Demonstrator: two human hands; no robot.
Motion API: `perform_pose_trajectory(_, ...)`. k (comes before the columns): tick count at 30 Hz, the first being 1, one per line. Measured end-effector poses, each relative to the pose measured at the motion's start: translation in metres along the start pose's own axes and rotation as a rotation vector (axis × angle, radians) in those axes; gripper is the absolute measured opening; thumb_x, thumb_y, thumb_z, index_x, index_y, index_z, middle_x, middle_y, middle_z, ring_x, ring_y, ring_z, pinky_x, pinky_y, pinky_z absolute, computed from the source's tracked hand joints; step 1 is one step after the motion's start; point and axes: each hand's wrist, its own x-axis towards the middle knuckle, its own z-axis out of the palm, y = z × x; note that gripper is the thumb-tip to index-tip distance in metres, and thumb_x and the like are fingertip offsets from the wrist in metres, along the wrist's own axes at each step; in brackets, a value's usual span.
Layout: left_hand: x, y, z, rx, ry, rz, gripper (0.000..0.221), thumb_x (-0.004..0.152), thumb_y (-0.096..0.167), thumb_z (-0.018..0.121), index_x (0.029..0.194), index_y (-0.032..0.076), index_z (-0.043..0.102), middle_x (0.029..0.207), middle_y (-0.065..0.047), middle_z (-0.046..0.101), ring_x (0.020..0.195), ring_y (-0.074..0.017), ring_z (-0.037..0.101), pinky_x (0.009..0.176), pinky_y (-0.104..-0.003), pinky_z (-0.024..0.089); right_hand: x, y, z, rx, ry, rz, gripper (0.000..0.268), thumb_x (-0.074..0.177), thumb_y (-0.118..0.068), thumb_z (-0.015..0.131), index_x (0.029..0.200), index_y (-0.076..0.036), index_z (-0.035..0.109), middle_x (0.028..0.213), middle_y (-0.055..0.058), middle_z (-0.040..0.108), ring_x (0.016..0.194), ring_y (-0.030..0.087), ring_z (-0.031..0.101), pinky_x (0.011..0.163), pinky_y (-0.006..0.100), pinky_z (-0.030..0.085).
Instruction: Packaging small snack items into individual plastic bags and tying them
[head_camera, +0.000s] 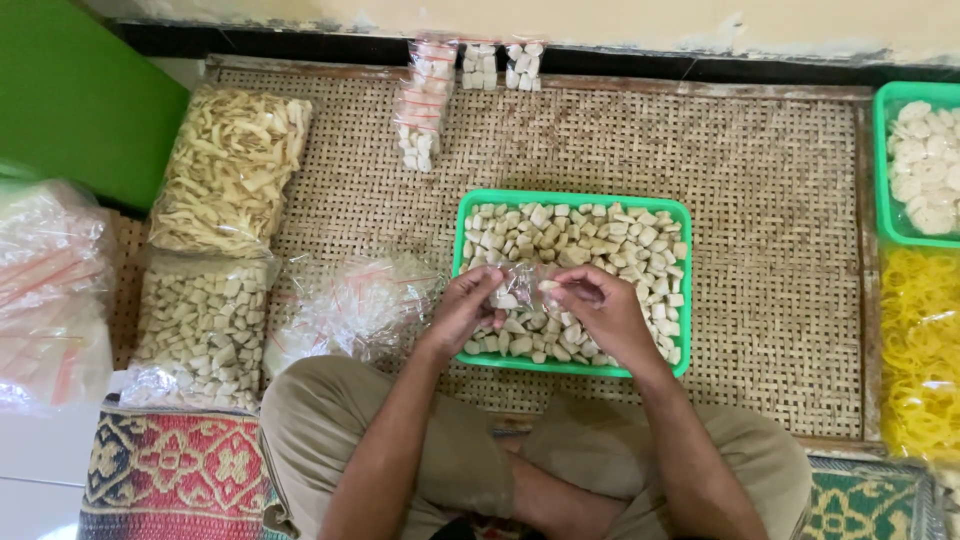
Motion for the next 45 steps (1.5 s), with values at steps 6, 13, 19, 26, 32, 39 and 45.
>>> perform_pose_trajectory(6, -0.007, 0.007, 0.01, 0.023, -0.018, -0.025, 0.019, 0.1, 0.022, 0.067, 0.103, 0.003, 0.07, 0.079, -0.021, 0.072, 0.049, -0.029, 0.071, 0.035, -0.021, 0.047, 0.003, 0.029, 0.011, -0.045, 0.046, -0.068, 0.018, 0.089, -0.003, 0.079, 0.107, 0.001, 0.076, 0.093, 0.015, 0.075, 0.082, 0.015, 0.073, 0.07, 0.03, 0.061)
perform_pose_trajectory(13, -0.005, 0.001, -0.003, 0.03, -0.032, 0.044, 0.025, 0.097, 0.023, 0.07, 0.112, 0.003, 0.073, 0.098, -0.011, 0.076, 0.081, -0.0216, 0.077, 0.072, -0.031, 0.062, 0.006, 0.009, -0.002, -0.224, -0.037, -0.192, 0.02, 0.085, -0.003, 0.081, 0.104, -0.01, 0.081, 0.095, 0.004, 0.081, 0.073, 0.004, 0.062, 0.063, 0.019, 0.048)
perform_pose_trajectory(19, -0.012, 0.027, 0.003, 0.251, -0.18, 0.159, 0.019, 0.089, 0.018, 0.079, 0.1, 0.003, 0.075, 0.097, -0.011, 0.076, 0.088, -0.0149, 0.067, 0.081, -0.028, 0.052, -0.001, -0.007, -0.009, -0.187, -0.185, -0.182, 0.019, 0.09, 0.002, 0.073, 0.108, 0.0, 0.077, 0.097, 0.015, 0.078, 0.082, 0.015, 0.066, 0.069, 0.029, 0.055)
perform_pose_trajectory(26, -0.025, 0.045, 0.011, 0.425, -0.265, 0.044, 0.041, 0.083, 0.008, 0.083, 0.121, -0.003, 0.073, 0.107, -0.025, 0.075, 0.096, -0.0258, 0.069, 0.086, -0.039, 0.058, -0.001, -0.027, -0.011, -0.327, -0.309, -0.191, 0.015, 0.089, 0.002, 0.071, 0.104, 0.002, 0.073, 0.09, 0.017, 0.076, 0.073, 0.022, 0.069, 0.061, 0.031, 0.052)
perform_pose_trajectory(32, -0.01, 0.024, 0.014, 0.455, -0.205, 0.062, 0.028, 0.087, 0.009, 0.082, 0.113, 0.001, 0.077, 0.102, -0.015, 0.078, 0.092, -0.0165, 0.069, 0.084, -0.036, 0.059, -0.001, -0.003, 0.002, -0.408, -0.259, -0.274, 0.011, 0.088, 0.004, 0.073, 0.098, 0.001, 0.073, 0.085, 0.014, 0.073, 0.07, 0.024, 0.071, 0.059, 0.03, 0.055)
perform_pose_trajectory(39, -0.005, 0.017, 0.008, 0.357, -0.127, 0.069, 0.024, 0.09, 0.013, 0.079, 0.112, 0.004, 0.078, 0.092, -0.014, 0.079, 0.082, -0.0149, 0.074, 0.076, -0.029, 0.06, -0.001, 0.005, 0.011, -0.303, -0.196, -0.385, 0.017, 0.09, 0.005, 0.071, 0.103, -0.003, 0.079, 0.095, 0.013, 0.075, 0.069, 0.02, 0.067, 0.06, 0.03, 0.053)
perform_pose_trajectory(45, -0.007, 0.015, 0.008, 0.364, -0.081, 0.08, 0.019, 0.091, 0.016, 0.08, 0.107, 0.005, 0.08, 0.09, -0.011, 0.079, 0.08, -0.0088, 0.069, 0.074, -0.024, 0.057, -0.006, 0.03, 0.01, -0.238, -0.313, -0.339, 0.02, 0.095, 0.002, 0.065, 0.112, 0.006, 0.074, 0.099, 0.025, 0.071, 0.079, 0.031, 0.067, 0.066, 0.041, 0.054)
